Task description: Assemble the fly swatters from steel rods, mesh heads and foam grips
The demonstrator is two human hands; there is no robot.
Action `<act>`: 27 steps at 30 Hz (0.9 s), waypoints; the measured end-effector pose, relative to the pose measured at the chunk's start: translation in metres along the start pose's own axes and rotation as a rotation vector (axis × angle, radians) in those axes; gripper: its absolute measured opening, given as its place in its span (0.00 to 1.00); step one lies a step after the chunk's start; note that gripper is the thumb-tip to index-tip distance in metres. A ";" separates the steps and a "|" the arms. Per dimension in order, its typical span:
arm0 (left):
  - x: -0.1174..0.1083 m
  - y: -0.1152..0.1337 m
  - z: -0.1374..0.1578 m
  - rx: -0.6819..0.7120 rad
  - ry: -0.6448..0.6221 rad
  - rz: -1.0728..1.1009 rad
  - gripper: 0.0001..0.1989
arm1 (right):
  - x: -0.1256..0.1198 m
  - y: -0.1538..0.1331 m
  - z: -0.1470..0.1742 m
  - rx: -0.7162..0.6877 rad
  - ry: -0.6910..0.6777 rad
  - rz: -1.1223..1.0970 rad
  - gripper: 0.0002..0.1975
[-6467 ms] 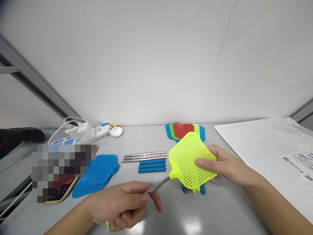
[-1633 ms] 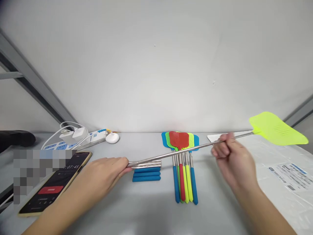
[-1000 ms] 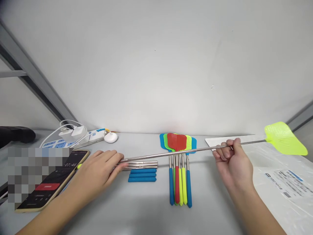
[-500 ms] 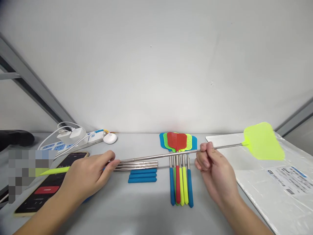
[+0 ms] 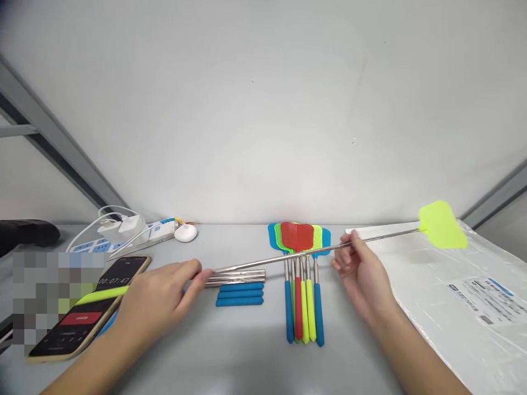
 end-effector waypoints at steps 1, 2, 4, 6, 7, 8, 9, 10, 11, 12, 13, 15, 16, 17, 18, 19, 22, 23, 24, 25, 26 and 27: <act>0.000 0.007 0.003 0.028 0.009 0.028 0.21 | 0.009 0.005 0.008 0.020 -0.071 0.027 0.13; 0.000 0.014 0.006 0.063 0.018 0.060 0.20 | 0.017 0.009 0.018 0.046 -0.149 0.065 0.13; 0.000 0.026 0.011 0.145 0.023 0.125 0.19 | 0.032 0.017 0.039 0.113 -0.322 0.163 0.15; 0.000 0.032 0.013 0.199 0.012 0.176 0.18 | 0.038 0.021 0.052 0.182 -0.383 0.229 0.17; 0.000 0.032 0.013 0.202 0.005 0.189 0.18 | 0.037 0.020 0.054 0.184 -0.347 0.239 0.18; 0.000 0.031 0.012 0.192 0.003 0.192 0.18 | 0.035 0.017 0.053 0.165 -0.283 0.233 0.18; 0.000 0.028 0.011 0.174 0.004 0.185 0.19 | 0.031 0.013 0.050 0.129 -0.203 0.216 0.17; 0.000 0.025 0.010 0.156 0.007 0.175 0.20 | 0.027 0.009 0.045 0.092 -0.137 0.194 0.17; 0.000 0.022 0.008 0.150 0.006 0.166 0.20 | 0.023 0.005 0.040 0.064 -0.092 0.178 0.18; 0.000 0.020 0.007 0.154 0.003 0.161 0.21 | 0.020 0.001 0.035 0.040 -0.062 0.166 0.18; 0.001 0.019 0.006 0.167 0.001 0.162 0.22 | 0.018 -0.003 0.031 0.024 -0.048 0.162 0.19; 0.001 0.019 0.005 0.192 0.006 0.172 0.22 | 0.015 -0.008 0.028 0.002 -0.036 0.159 0.19; 0.001 0.019 0.004 0.201 0.013 0.179 0.22 | 0.014 -0.010 0.028 -0.006 -0.028 0.161 0.19; 0.001 0.020 0.004 0.208 0.023 0.186 0.23 | 0.013 -0.012 0.028 -0.015 -0.014 0.168 0.19; 0.002 0.021 0.003 0.216 0.033 0.192 0.23 | 0.012 -0.013 0.027 -0.021 0.002 0.177 0.19; 0.002 0.021 0.003 0.228 0.037 0.199 0.23 | 0.011 -0.014 0.026 -0.022 0.018 0.188 0.19; 0.007 0.022 0.001 0.254 0.029 0.205 0.22 | 0.002 -0.015 0.017 -0.021 0.038 0.209 0.18; 0.010 0.021 0.001 0.256 0.019 0.202 0.21 | -0.002 -0.015 0.012 -0.028 0.039 0.202 0.18; 0.012 0.020 0.000 0.255 0.007 0.200 0.21 | -0.006 -0.015 0.006 -0.041 0.046 0.191 0.18; 0.013 0.018 0.000 0.252 -0.003 0.199 0.21 | -0.011 -0.016 0.000 -0.056 0.058 0.179 0.18; 0.014 0.015 0.000 0.247 -0.009 0.200 0.21 | -0.015 -0.016 -0.004 -0.065 0.074 0.167 0.18; 0.013 0.011 0.000 0.241 -0.011 0.202 0.21 | -0.019 -0.016 -0.008 -0.064 0.089 0.155 0.18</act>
Point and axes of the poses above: each hand's wrist, its own z-axis away from the middle knuckle, its own x-axis out of the palm, y = z × x, the point moved 2 cm from there along -z, towards the middle knuckle, and after that the axes turned 12 degrees about z, right-handed, at the moved point
